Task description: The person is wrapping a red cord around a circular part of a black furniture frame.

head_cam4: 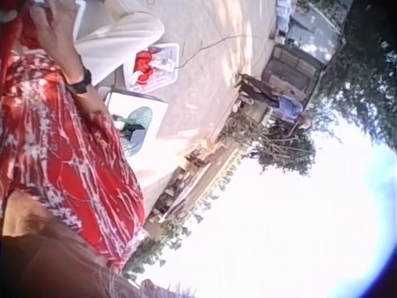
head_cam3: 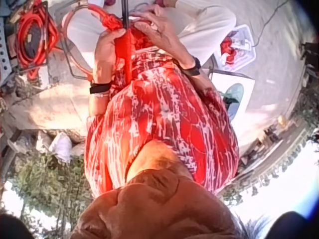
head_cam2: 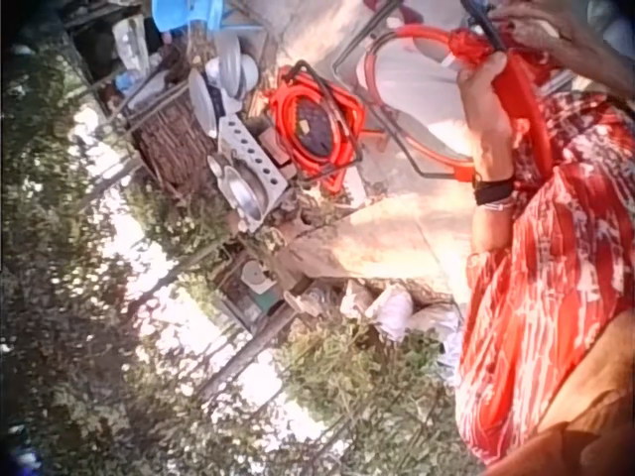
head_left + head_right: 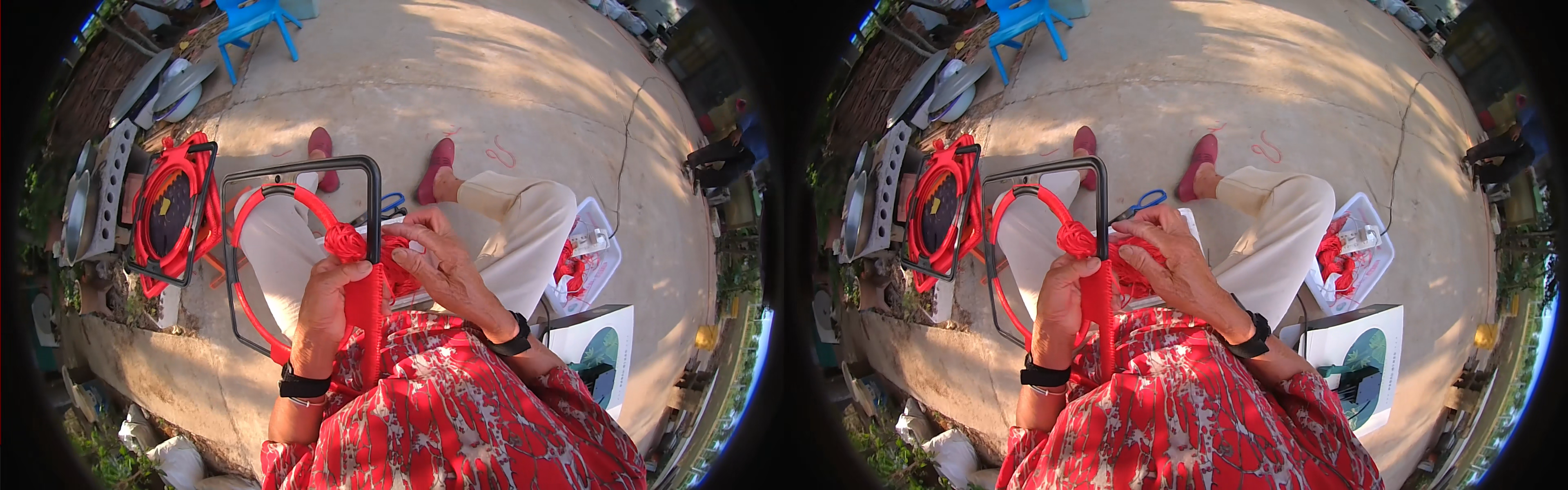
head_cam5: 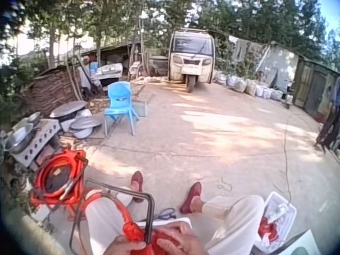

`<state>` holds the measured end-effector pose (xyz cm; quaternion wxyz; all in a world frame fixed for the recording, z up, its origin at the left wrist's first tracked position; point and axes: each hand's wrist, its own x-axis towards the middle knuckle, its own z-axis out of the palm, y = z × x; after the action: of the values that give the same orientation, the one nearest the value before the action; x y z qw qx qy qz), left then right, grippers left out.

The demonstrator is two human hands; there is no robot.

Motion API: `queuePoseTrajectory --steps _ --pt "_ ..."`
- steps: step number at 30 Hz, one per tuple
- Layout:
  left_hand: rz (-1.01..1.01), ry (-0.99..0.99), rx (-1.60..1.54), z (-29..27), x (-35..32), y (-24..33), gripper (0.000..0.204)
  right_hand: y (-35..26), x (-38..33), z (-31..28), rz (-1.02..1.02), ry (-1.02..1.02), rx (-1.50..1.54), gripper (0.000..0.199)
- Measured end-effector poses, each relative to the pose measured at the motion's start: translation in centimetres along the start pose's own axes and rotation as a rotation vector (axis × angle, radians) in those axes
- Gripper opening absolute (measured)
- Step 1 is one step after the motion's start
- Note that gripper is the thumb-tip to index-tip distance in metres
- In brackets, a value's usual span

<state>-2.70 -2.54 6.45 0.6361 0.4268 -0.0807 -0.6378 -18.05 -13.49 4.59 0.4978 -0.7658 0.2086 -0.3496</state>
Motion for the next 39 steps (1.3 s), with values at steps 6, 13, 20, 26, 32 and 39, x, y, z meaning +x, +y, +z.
queuePoseTrajectory --steps 6,13,20,26,32,39 --pt "0.060 0.027 0.028 -0.9 1.2 -0.6 0.014 -4.3 -1.7 -0.4 0.406 -0.194 0.119 0.027" --pt "-0.016 -0.023 -0.015 -0.9 0.8 -0.3 0.015 -1.6 -1.8 -3.0 0.596 -0.165 0.209 0.011" --pt "-0.055 -0.015 0.041 -0.5 1.0 -0.6 0.016 -3.2 3.9 -1.9 0.047 -0.014 -0.115 0.017" --pt "-0.006 -0.027 0.044 -1.0 1.1 -1.5 0.018 -1.7 3.9 1.7 -0.349 -0.185 -0.545 0.037" --pt "-0.007 -0.010 -0.030 -1.1 1.5 -1.7 0.027 -1.6 3.8 1.9 -0.215 -0.247 -0.498 0.031" --pt "-0.004 -0.035 -0.095 -0.6 1.1 -1.1 0.060 -0.3 3.0 -0.4 0.117 0.132 0.263 0.025"
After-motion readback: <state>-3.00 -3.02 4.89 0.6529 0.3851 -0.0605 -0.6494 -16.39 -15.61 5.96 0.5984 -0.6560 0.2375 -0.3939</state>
